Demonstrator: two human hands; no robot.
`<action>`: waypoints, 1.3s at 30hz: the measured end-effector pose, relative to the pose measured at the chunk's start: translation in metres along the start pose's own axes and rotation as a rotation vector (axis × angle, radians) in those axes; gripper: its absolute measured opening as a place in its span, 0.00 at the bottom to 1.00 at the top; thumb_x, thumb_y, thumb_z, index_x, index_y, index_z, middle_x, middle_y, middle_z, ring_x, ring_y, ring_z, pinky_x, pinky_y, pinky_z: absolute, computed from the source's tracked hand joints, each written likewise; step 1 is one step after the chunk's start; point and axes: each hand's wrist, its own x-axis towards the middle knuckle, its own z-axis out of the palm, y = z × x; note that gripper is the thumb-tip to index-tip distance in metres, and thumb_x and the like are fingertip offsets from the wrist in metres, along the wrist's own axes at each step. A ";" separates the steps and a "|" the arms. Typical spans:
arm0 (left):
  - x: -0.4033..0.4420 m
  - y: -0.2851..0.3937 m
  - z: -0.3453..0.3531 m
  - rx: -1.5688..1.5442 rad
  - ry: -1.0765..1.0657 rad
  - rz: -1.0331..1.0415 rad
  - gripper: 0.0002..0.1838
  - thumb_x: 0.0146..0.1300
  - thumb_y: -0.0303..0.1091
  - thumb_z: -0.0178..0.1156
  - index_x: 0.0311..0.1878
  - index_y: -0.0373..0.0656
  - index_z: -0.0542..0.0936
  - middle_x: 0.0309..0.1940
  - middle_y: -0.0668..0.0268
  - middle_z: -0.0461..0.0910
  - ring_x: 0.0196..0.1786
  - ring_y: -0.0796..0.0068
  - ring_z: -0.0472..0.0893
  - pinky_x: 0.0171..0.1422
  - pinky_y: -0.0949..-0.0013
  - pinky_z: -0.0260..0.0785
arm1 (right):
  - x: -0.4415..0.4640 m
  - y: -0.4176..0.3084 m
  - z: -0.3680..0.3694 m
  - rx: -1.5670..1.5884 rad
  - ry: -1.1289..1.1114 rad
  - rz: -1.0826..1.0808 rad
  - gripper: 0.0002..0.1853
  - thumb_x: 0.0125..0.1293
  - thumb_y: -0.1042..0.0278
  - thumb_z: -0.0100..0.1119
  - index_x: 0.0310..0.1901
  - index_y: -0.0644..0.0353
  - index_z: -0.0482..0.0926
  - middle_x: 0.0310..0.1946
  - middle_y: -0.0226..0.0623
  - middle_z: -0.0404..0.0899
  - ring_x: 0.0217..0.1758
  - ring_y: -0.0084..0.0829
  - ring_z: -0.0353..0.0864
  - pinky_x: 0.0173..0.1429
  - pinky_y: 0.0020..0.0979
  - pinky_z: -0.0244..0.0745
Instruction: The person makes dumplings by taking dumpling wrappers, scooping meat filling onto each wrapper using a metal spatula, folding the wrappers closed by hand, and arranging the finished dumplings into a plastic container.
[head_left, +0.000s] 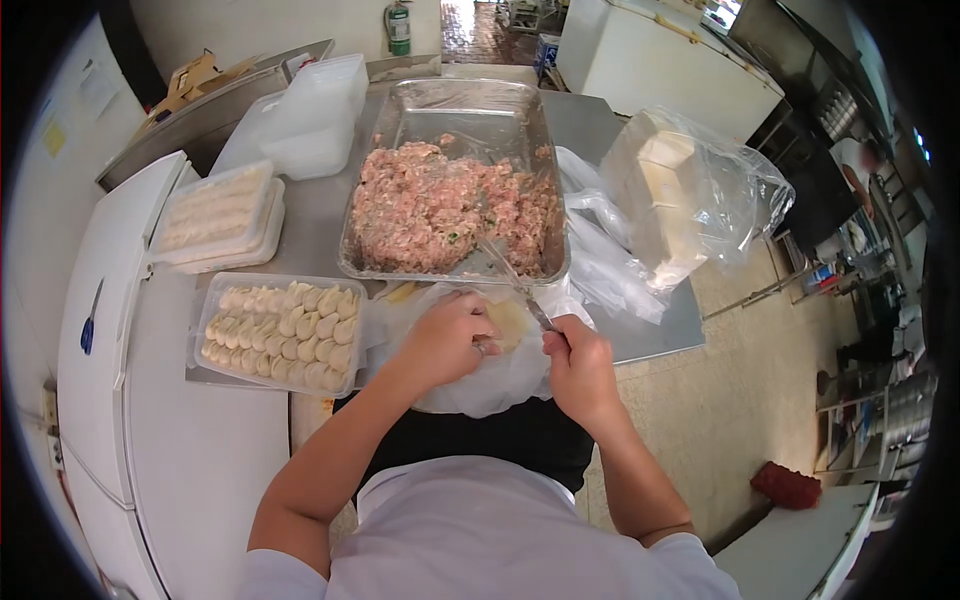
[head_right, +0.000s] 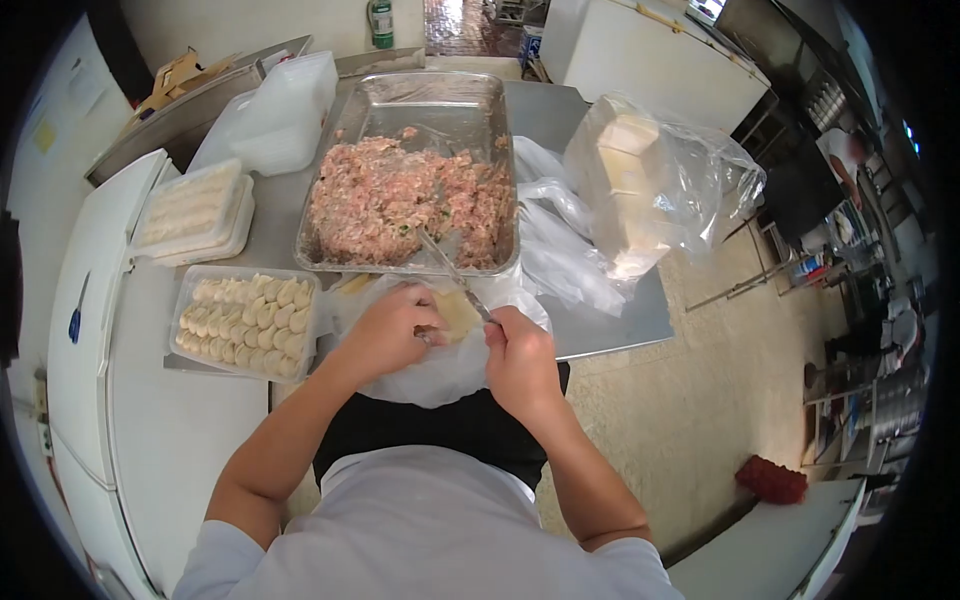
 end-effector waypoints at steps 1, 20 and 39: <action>0.001 0.001 -0.002 -0.020 -0.012 -0.017 0.10 0.53 0.30 0.76 0.40 0.43 0.90 0.41 0.60 0.84 0.46 0.54 0.82 0.53 0.57 0.75 | -0.001 0.001 0.000 0.010 -0.009 0.021 0.02 0.67 0.79 0.61 0.40 0.67 0.79 0.30 0.55 0.82 0.36 0.58 0.83 0.40 0.48 0.76; -0.014 0.012 -0.026 -1.391 0.253 -0.718 0.22 0.80 0.43 0.55 0.64 0.33 0.75 0.58 0.61 0.82 0.58 0.69 0.83 0.66 0.63 0.75 | 0.005 0.019 -0.034 0.098 0.130 0.044 0.08 0.70 0.80 0.56 0.44 0.67 0.84 0.25 0.34 0.80 0.28 0.23 0.79 0.33 0.29 0.73; -0.029 0.001 -0.067 -1.820 0.380 -0.762 0.28 0.81 0.47 0.50 0.70 0.32 0.69 0.65 0.53 0.78 0.67 0.56 0.79 0.76 0.53 0.68 | 0.141 -0.018 -0.059 -0.973 -0.491 -0.460 0.11 0.53 0.73 0.63 0.39 0.52 0.88 0.30 0.35 0.85 0.35 0.40 0.89 0.38 0.42 0.84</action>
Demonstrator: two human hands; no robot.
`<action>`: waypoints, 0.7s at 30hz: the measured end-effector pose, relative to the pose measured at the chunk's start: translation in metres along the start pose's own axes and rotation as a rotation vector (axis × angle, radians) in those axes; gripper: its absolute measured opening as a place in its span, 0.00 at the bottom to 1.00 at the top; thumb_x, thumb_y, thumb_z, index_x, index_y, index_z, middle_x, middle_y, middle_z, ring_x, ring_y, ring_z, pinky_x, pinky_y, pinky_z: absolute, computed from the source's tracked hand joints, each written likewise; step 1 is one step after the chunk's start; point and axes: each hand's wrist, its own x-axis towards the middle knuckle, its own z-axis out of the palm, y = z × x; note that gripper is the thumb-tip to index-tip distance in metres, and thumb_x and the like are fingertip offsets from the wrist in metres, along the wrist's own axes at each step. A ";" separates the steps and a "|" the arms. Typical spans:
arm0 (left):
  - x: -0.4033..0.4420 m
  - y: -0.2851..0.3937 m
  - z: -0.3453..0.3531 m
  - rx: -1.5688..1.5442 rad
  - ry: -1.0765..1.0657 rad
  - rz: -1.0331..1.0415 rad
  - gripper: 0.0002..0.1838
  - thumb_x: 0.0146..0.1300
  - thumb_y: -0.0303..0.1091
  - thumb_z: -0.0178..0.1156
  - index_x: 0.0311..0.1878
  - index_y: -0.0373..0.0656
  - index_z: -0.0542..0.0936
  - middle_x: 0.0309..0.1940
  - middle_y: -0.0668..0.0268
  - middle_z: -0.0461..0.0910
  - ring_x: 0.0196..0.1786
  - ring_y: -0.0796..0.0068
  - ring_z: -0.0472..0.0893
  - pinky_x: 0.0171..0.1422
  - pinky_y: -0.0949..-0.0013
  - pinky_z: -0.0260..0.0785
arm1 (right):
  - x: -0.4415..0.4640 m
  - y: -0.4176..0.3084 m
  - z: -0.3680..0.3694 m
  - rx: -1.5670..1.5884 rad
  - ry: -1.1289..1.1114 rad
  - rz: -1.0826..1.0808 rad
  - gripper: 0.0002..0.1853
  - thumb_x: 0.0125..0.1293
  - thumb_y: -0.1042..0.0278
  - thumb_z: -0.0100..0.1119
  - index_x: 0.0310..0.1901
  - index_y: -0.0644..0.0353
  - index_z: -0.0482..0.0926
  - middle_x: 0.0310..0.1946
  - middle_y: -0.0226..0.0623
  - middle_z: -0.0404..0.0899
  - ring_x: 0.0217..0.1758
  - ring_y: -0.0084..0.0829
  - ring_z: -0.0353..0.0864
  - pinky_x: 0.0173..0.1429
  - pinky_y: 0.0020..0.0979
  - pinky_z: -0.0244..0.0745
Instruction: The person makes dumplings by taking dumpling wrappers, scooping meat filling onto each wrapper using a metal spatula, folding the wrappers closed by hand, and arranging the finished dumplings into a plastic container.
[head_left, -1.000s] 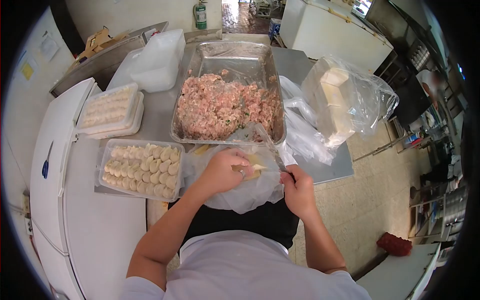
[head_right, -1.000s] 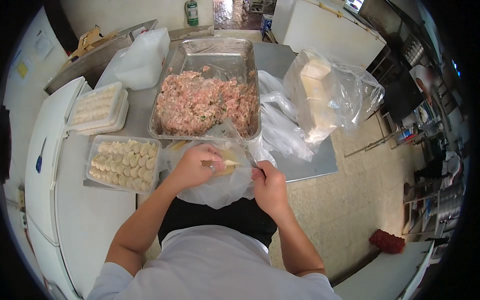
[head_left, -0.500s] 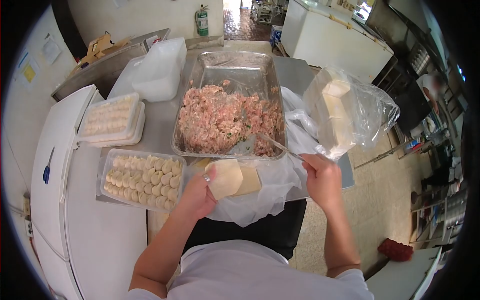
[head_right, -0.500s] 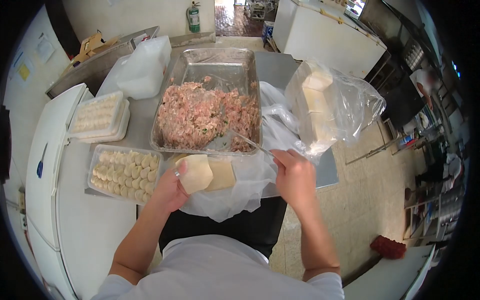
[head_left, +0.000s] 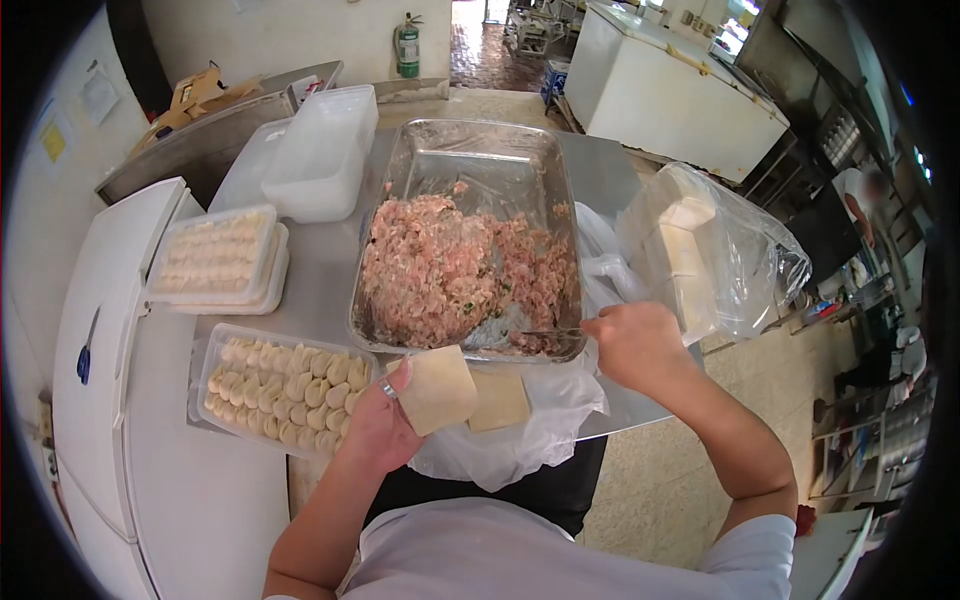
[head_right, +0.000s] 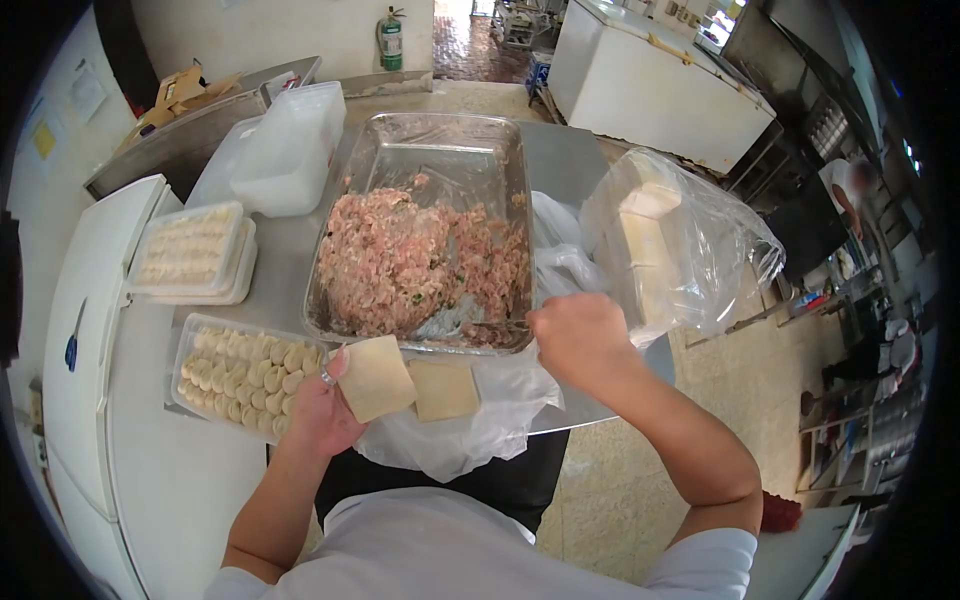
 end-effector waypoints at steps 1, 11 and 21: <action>0.003 0.001 -0.005 0.008 -0.032 -0.003 0.29 0.80 0.47 0.51 0.70 0.31 0.69 0.65 0.53 0.78 0.67 0.56 0.79 0.76 0.53 0.68 | 0.001 0.000 0.001 0.000 -0.017 0.004 0.11 0.53 0.73 0.64 0.38 0.52 0.89 0.29 0.35 0.86 0.35 0.40 0.89 0.38 0.42 0.84; 0.007 0.015 0.003 -0.047 -0.038 0.060 0.30 0.81 0.49 0.47 0.69 0.30 0.71 0.64 0.47 0.78 0.68 0.50 0.78 0.77 0.51 0.67 | 0.004 0.008 0.016 0.464 -0.023 0.127 0.12 0.62 0.69 0.63 0.45 0.53 0.91 0.35 0.46 0.88 0.38 0.47 0.88 0.44 0.43 0.83; 0.048 0.016 0.014 -0.049 0.102 0.127 0.28 0.85 0.48 0.37 0.70 0.33 0.69 0.63 0.51 0.77 0.66 0.52 0.78 0.74 0.49 0.69 | -0.009 -0.014 0.036 0.998 0.202 0.364 0.15 0.65 0.76 0.63 0.51 0.53 0.90 0.31 0.47 0.88 0.31 0.44 0.87 0.40 0.36 0.81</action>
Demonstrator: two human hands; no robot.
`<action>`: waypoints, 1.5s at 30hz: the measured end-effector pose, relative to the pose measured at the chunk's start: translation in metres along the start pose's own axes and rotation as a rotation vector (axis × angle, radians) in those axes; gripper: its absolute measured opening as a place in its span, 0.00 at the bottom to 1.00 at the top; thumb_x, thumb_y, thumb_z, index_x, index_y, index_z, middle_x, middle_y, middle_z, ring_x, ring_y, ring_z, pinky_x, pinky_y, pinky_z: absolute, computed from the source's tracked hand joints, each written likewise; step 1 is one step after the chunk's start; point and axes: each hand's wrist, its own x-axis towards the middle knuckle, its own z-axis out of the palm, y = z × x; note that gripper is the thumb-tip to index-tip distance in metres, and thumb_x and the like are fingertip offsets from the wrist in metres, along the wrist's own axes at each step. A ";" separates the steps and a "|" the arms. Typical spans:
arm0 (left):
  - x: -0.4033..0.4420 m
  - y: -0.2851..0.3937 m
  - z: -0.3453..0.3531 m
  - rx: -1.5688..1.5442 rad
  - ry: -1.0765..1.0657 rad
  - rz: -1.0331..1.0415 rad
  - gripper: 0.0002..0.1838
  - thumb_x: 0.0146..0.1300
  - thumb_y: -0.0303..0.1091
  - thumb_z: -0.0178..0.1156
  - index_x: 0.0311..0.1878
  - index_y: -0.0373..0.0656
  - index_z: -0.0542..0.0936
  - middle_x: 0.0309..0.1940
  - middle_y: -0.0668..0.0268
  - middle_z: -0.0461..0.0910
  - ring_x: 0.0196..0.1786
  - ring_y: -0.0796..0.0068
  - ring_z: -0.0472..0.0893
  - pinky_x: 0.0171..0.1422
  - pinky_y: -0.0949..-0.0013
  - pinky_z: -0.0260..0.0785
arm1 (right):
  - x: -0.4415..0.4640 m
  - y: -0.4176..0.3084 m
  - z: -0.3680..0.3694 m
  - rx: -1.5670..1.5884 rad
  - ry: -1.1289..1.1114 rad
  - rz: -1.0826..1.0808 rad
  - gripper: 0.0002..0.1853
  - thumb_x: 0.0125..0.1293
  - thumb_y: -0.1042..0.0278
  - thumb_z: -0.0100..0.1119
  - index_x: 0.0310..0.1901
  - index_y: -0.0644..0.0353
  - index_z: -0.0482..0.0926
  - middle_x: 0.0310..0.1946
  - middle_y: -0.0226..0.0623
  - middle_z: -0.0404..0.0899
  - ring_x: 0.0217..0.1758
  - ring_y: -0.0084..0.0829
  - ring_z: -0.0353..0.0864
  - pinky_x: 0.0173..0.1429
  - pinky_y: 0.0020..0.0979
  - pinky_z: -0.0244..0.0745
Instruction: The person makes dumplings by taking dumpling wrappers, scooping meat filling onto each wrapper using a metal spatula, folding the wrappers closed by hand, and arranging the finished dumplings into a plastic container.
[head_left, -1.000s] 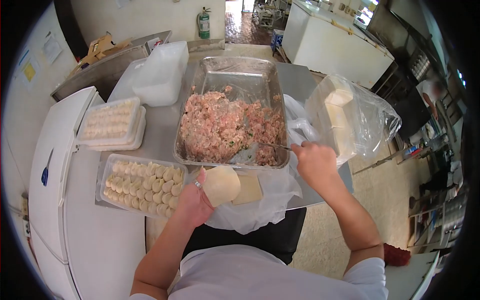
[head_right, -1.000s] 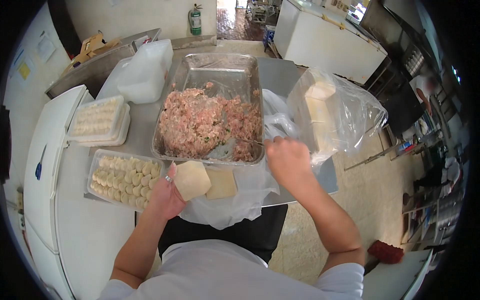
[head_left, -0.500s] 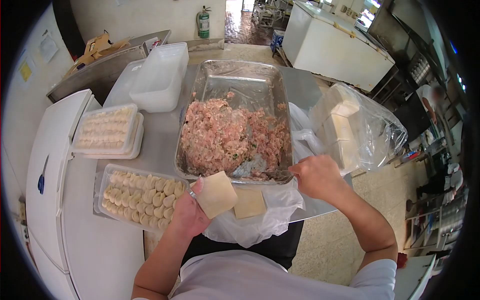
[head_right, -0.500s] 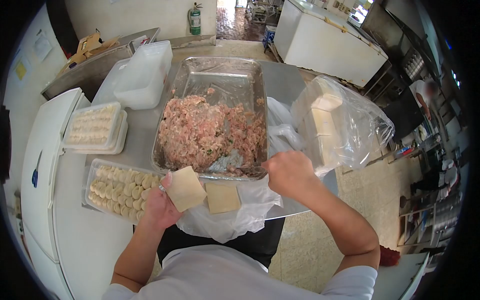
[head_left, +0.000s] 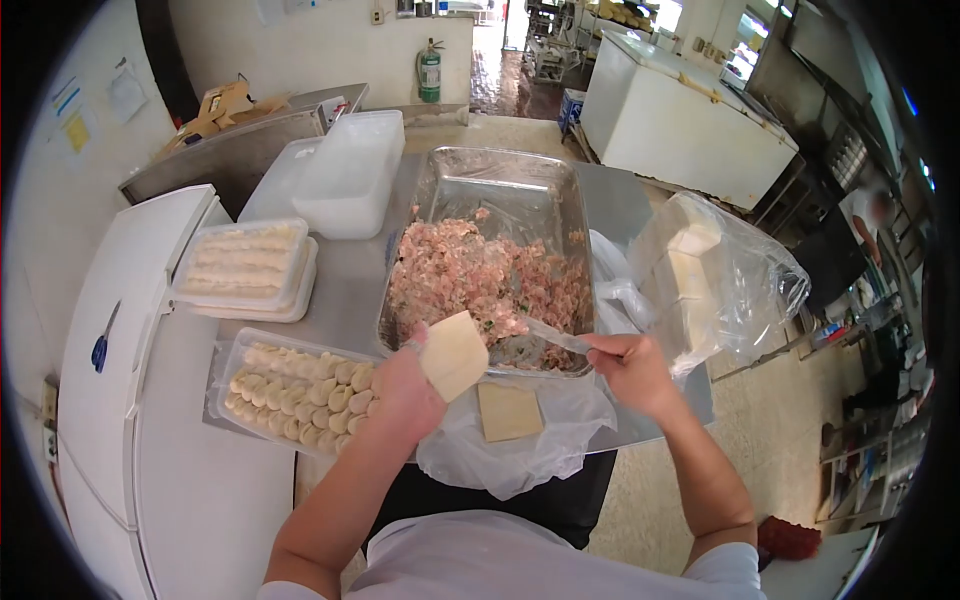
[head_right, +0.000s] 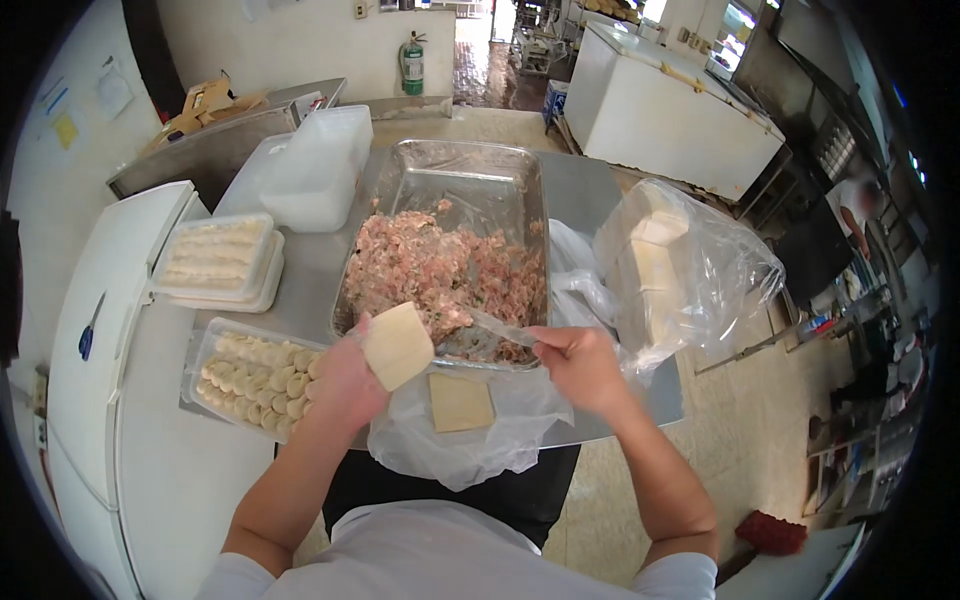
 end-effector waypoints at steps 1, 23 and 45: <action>0.004 -0.003 0.013 0.005 0.049 0.001 0.27 0.85 0.48 0.36 0.68 0.35 0.70 0.62 0.54 0.78 0.65 0.53 0.79 0.72 0.49 0.71 | -0.005 -0.006 0.005 -0.024 0.032 -0.091 0.16 0.64 0.78 0.63 0.51 0.52 0.90 0.32 0.45 0.87 0.32 0.44 0.86 0.40 0.37 0.81; -0.010 0.007 0.026 -0.145 0.106 0.092 0.30 0.85 0.53 0.28 0.63 0.38 0.71 0.54 0.52 0.80 0.60 0.54 0.79 0.71 0.46 0.70 | -0.059 -0.058 0.061 -0.385 0.243 -0.454 0.26 0.53 0.79 0.66 0.53 0.42 0.89 0.30 0.36 0.75 0.31 0.40 0.81 0.31 0.41 0.77; -0.014 0.001 0.010 -0.212 0.045 0.113 0.32 0.85 0.54 0.26 0.60 0.37 0.73 0.52 0.56 0.80 0.57 0.56 0.79 0.71 0.51 0.70 | -0.083 -0.078 0.062 -0.383 0.255 -0.418 0.19 0.59 0.77 0.66 0.50 0.45 0.90 0.30 0.36 0.78 0.28 0.42 0.82 0.30 0.43 0.77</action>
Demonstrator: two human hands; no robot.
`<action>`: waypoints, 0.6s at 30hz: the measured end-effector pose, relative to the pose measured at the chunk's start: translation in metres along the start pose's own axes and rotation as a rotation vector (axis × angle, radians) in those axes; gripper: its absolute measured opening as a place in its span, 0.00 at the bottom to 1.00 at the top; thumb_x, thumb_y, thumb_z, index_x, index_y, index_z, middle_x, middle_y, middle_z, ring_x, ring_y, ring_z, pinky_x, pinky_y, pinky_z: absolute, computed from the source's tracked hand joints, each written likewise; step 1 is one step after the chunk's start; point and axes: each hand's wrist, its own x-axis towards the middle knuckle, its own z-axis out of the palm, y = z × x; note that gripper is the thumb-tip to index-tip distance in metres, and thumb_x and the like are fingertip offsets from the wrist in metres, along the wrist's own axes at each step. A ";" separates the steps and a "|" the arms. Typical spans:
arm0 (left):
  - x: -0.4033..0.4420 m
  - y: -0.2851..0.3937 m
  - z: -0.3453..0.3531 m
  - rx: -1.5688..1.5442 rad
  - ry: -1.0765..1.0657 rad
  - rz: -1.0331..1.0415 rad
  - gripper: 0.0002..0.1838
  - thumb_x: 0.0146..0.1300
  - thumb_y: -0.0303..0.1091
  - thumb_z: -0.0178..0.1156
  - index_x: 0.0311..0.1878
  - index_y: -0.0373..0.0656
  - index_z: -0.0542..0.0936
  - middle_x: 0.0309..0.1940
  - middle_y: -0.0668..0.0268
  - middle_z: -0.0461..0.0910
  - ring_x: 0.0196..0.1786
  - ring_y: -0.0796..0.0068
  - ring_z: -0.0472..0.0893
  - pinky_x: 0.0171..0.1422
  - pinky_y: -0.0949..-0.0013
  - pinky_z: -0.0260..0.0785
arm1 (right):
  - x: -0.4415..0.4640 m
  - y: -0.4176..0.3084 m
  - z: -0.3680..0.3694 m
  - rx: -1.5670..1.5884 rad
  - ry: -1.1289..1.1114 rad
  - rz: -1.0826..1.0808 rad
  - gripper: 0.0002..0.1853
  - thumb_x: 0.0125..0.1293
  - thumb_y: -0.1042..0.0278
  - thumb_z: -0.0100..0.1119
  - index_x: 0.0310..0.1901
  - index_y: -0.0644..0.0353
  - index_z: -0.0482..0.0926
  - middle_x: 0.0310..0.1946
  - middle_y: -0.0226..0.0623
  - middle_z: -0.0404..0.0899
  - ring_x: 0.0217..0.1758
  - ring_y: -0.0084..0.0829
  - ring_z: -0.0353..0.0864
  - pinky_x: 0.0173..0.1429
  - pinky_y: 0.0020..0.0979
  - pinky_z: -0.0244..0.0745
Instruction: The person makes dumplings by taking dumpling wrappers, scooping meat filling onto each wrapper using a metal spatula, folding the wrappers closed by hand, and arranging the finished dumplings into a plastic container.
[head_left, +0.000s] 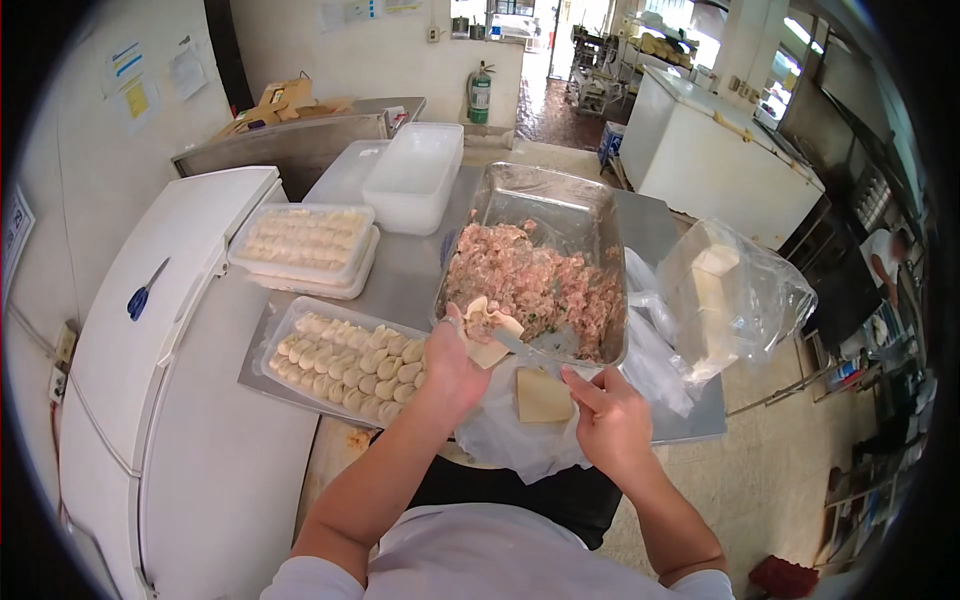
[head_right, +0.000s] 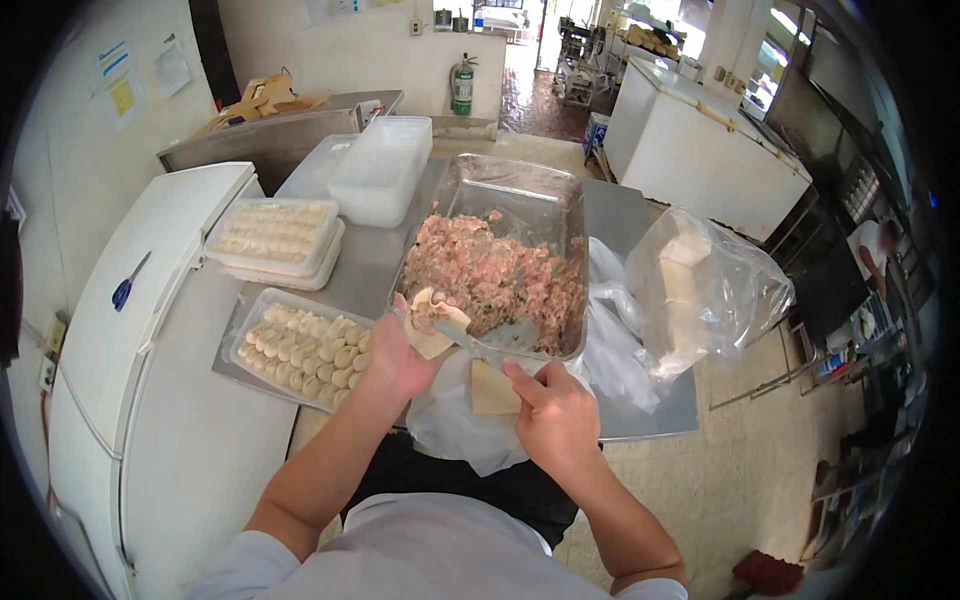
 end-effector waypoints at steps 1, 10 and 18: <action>-0.001 0.001 0.001 -0.002 -0.013 -0.007 0.32 0.85 0.54 0.27 0.61 0.36 0.72 0.53 0.56 0.80 0.58 0.56 0.79 0.71 0.51 0.69 | -0.001 -0.001 -0.002 0.025 0.001 0.023 0.19 0.60 0.77 0.66 0.51 0.45 0.90 0.30 0.37 0.78 0.29 0.43 0.82 0.31 0.44 0.77; -0.024 -0.004 0.018 -0.008 0.036 -0.013 0.27 0.86 0.50 0.31 0.67 0.38 0.70 0.63 0.57 0.77 0.65 0.60 0.78 0.76 0.54 0.67 | -0.007 0.016 0.018 0.210 0.037 0.177 0.20 0.61 0.81 0.64 0.52 0.48 0.90 0.30 0.44 0.82 0.32 0.48 0.85 0.38 0.44 0.81; -0.016 -0.016 0.014 0.019 0.108 0.012 0.26 0.86 0.48 0.33 0.66 0.38 0.72 0.62 0.59 0.78 0.65 0.62 0.79 0.75 0.56 0.69 | -0.016 0.040 0.009 0.393 -0.077 0.491 0.17 0.68 0.78 0.58 0.57 0.60 0.85 0.32 0.54 0.84 0.36 0.49 0.87 0.40 0.40 0.80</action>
